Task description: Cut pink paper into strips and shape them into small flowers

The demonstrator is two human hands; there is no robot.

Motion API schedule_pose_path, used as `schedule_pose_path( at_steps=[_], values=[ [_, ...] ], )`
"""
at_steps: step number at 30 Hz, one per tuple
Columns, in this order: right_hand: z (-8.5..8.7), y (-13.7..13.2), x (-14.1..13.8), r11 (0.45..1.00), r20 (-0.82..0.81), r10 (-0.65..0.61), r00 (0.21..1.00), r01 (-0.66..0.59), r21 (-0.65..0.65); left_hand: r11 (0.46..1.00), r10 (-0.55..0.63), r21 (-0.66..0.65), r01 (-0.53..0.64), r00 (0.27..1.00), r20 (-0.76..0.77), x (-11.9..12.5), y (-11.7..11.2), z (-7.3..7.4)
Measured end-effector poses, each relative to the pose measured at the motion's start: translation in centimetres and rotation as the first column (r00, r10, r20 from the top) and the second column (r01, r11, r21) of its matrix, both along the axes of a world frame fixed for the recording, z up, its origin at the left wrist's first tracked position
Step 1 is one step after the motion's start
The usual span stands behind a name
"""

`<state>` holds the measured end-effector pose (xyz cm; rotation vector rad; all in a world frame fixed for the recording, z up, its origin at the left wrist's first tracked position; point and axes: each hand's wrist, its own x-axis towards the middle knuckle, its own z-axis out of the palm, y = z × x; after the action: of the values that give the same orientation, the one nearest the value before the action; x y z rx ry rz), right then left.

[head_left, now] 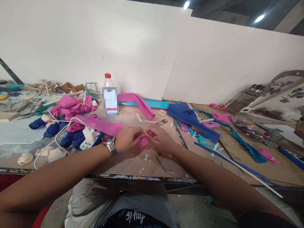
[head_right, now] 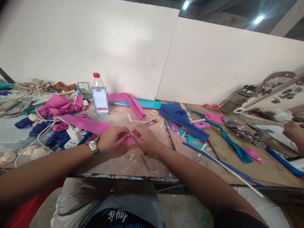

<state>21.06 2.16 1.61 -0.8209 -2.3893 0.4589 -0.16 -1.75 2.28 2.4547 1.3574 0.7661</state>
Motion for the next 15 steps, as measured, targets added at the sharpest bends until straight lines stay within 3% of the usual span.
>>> schedule_pose_path(
  at_steps=[15],
  values=[
    [0.48,-0.14,-0.05,0.999,-0.037,0.029,0.999,-0.027,0.036,1.0,0.01,0.004,-0.01,0.999,-0.037,0.01,0.0,0.18]
  ],
)
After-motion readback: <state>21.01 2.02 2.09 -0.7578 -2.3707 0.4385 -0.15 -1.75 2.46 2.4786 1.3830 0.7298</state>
